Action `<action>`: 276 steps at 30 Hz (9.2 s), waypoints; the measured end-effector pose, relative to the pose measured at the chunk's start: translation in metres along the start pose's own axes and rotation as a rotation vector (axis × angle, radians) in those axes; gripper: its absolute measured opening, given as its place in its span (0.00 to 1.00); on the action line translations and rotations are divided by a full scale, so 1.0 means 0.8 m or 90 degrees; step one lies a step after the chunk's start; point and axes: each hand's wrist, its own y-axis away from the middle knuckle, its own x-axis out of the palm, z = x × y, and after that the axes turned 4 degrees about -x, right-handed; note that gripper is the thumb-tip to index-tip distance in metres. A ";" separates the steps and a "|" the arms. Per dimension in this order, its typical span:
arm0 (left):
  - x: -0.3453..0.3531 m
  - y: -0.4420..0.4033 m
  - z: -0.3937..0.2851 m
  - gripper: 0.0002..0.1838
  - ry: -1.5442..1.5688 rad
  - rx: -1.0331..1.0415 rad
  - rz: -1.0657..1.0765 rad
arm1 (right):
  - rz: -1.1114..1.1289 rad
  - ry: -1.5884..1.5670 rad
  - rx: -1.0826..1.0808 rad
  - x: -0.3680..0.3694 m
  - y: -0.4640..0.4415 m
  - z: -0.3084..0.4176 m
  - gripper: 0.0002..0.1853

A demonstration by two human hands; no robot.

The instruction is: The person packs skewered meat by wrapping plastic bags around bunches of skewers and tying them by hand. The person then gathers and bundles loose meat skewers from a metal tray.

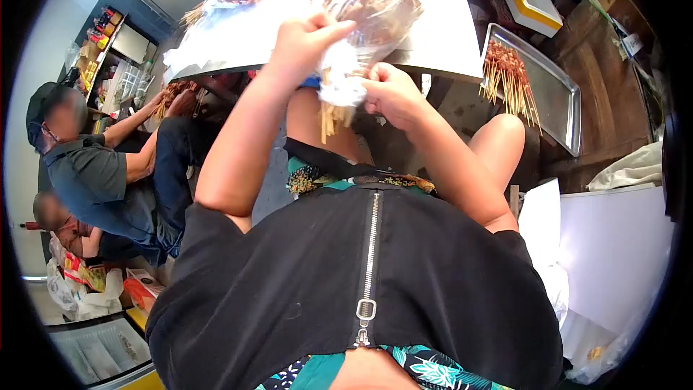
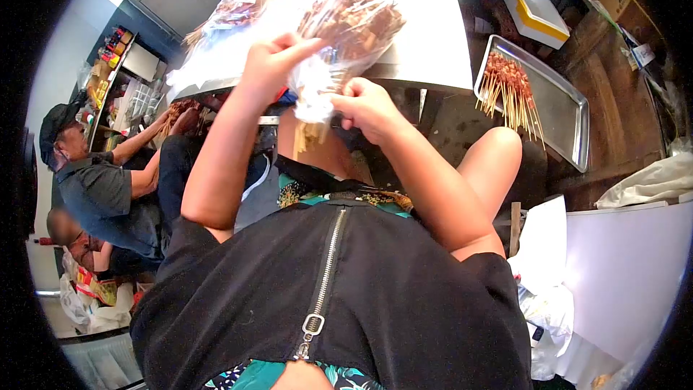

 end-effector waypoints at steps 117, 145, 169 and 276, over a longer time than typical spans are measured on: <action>0.119 0.048 0.082 0.13 0.480 -0.227 -0.015 | -0.072 0.326 -0.112 -0.008 0.029 0.074 0.14; 0.143 0.047 0.112 0.22 0.360 -0.169 -0.046 | -0.020 0.718 0.094 -0.049 0.006 0.100 0.12; 0.137 0.036 0.094 0.38 -0.157 -0.172 -0.042 | -0.075 0.642 0.117 -0.050 0.023 0.100 0.22; 0.163 -0.331 0.093 0.26 -0.638 -0.068 -0.084 | -0.401 0.852 -0.449 -0.243 0.148 0.053 0.06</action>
